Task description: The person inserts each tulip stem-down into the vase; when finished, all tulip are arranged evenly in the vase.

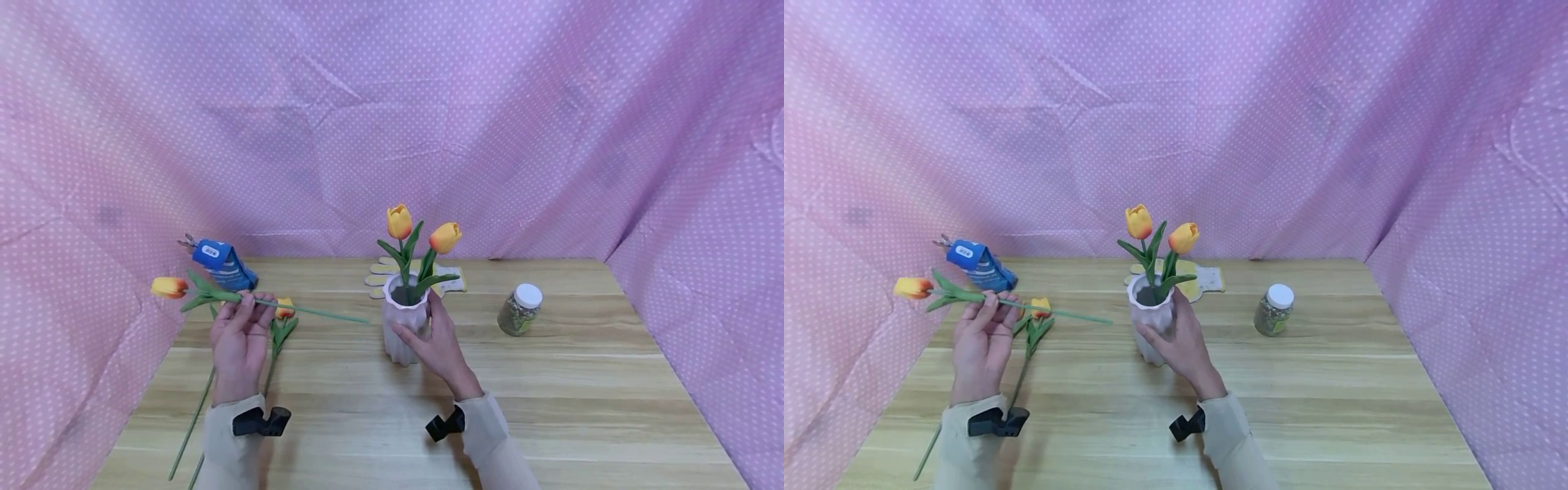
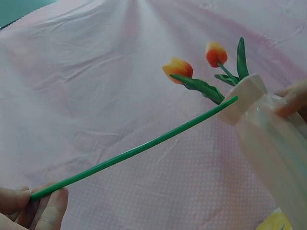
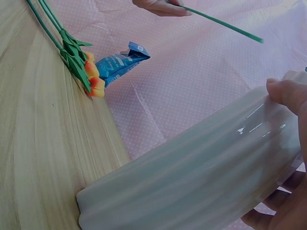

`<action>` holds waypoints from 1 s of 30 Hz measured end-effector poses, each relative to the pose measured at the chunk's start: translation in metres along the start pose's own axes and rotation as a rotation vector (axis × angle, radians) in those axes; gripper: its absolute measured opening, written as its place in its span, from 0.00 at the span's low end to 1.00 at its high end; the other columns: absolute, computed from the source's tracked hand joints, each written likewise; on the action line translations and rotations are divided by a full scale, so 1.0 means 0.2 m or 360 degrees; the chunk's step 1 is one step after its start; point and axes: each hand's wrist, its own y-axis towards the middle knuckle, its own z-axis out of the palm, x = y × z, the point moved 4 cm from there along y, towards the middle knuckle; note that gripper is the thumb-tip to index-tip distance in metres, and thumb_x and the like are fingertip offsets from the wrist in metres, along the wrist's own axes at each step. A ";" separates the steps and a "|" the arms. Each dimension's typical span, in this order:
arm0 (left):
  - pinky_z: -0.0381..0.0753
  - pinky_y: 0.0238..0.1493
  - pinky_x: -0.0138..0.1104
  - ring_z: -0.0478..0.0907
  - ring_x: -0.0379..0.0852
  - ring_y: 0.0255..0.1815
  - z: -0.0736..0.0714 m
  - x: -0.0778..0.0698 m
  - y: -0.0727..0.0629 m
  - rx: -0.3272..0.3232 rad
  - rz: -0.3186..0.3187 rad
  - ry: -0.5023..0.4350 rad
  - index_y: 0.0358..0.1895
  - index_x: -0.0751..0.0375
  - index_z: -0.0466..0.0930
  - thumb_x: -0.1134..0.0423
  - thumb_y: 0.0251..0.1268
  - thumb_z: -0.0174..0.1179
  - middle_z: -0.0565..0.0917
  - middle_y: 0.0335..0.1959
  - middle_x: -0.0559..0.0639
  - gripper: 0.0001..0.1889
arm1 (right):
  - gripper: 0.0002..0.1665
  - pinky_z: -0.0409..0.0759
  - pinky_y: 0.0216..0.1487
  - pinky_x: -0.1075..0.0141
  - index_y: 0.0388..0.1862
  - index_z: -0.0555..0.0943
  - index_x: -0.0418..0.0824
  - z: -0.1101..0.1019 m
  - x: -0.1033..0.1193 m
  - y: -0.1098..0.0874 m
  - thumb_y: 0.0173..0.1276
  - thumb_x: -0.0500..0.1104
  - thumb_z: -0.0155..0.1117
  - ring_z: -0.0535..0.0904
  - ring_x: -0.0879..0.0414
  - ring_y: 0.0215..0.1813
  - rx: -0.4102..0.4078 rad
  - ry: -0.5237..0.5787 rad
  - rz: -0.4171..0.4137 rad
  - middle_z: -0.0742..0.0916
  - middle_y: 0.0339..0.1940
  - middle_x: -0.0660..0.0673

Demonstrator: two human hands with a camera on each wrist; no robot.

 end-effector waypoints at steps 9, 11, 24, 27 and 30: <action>0.92 0.37 0.43 0.87 0.56 0.31 0.11 0.03 0.02 -0.0045 0.0057 0.0003 0.39 0.74 0.76 0.80 0.69 0.54 0.84 0.29 0.64 0.03 | 0.53 0.62 0.77 0.34 0.80 0.53 0.46 0.00 0.00 0.00 0.64 0.52 0.72 0.66 0.42 0.78 0.0005 0.0004 0.0006 0.69 0.77 0.42; 0.91 0.36 0.44 0.87 0.56 0.30 0.14 0.03 0.03 -0.0044 0.0083 0.0003 0.38 0.74 0.76 0.81 0.68 0.55 0.84 0.28 0.64 0.03 | 0.53 0.62 0.77 0.35 0.80 0.54 0.46 0.00 0.00 0.00 0.64 0.52 0.72 0.66 0.42 0.78 0.0001 -0.0001 0.0007 0.69 0.77 0.42; 0.92 0.36 0.44 0.88 0.57 0.29 0.31 0.09 0.06 0.0184 0.0191 0.0060 0.36 0.75 0.76 0.82 0.66 0.56 0.85 0.27 0.65 0.03 | 0.52 0.63 0.76 0.35 0.80 0.54 0.45 -0.01 0.00 0.00 0.64 0.52 0.72 0.67 0.42 0.77 -0.0011 -0.0022 -0.0002 0.70 0.76 0.41; 0.92 0.36 0.44 0.88 0.57 0.28 0.35 0.11 0.06 0.0259 0.0239 0.0098 0.37 0.75 0.76 0.82 0.66 0.55 0.85 0.26 0.65 0.03 | 0.53 0.63 0.76 0.34 0.80 0.54 0.46 -0.01 0.00 0.00 0.64 0.53 0.72 0.66 0.42 0.78 -0.0001 -0.0018 0.0014 0.69 0.77 0.42; 0.91 0.35 0.43 0.88 0.56 0.27 0.38 0.12 0.06 0.0309 0.0282 0.0135 0.37 0.76 0.76 0.83 0.66 0.54 0.86 0.26 0.65 0.03 | 0.53 0.62 0.77 0.34 0.80 0.53 0.46 -0.01 0.01 0.00 0.64 0.53 0.72 0.65 0.42 0.78 0.0009 -0.0012 0.0020 0.68 0.78 0.42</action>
